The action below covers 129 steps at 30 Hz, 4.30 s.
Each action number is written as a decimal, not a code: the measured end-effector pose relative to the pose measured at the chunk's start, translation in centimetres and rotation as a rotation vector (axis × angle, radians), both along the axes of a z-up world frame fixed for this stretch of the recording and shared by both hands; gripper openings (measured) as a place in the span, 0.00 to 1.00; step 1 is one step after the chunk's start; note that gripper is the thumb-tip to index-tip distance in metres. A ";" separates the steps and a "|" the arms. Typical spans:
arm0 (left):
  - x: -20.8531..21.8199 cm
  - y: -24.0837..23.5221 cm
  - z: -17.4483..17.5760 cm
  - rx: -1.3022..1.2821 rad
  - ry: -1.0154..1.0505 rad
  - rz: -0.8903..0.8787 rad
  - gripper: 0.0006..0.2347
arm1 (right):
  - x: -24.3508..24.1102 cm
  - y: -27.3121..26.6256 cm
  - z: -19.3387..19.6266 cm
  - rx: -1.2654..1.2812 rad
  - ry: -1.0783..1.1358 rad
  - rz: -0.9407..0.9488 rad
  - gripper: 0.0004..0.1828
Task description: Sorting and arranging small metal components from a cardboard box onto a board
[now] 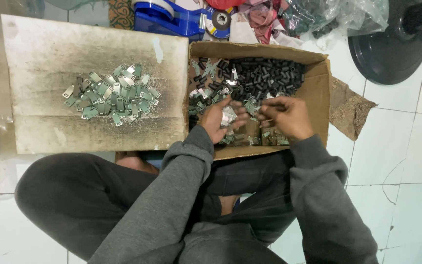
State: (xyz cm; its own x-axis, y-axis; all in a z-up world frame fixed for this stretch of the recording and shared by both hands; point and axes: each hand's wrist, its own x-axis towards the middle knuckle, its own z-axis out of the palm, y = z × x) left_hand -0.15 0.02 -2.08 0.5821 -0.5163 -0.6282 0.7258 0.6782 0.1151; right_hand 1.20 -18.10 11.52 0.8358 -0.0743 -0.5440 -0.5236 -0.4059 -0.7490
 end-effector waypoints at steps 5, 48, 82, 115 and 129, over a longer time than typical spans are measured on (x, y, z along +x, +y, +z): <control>0.5 0.2 -1.4 0.277 0.055 0.053 0.17 | 0.4 -2.6 -5.9 -0.143 0.034 -0.053 0.14; 0.1 1.4 2.9 0.202 0.005 0.070 0.17 | -1.5 3.2 -0.7 0.210 0.076 -0.142 0.19; -2.3 20.1 11.2 0.901 -0.584 0.842 0.33 | 0.4 32.1 -9.9 1.146 -0.297 -0.507 0.27; 0.2 35.8 7.3 1.906 -1.713 -0.947 0.43 | 1.7 29.8 -9.0 -0.461 -1.105 0.906 0.56; 0.7 36.5 4.9 1.684 -1.966 -0.310 0.36 | -0.1 30.3 -8.2 -0.108 -1.189 0.656 0.34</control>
State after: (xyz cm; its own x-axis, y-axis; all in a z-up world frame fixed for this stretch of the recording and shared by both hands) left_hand 0.55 36.48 2.83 0.7185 -0.5631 0.4084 -0.6955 -0.5864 0.4152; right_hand 1.09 12.18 3.33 0.6890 0.5186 0.5063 0.7204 -0.4133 -0.5570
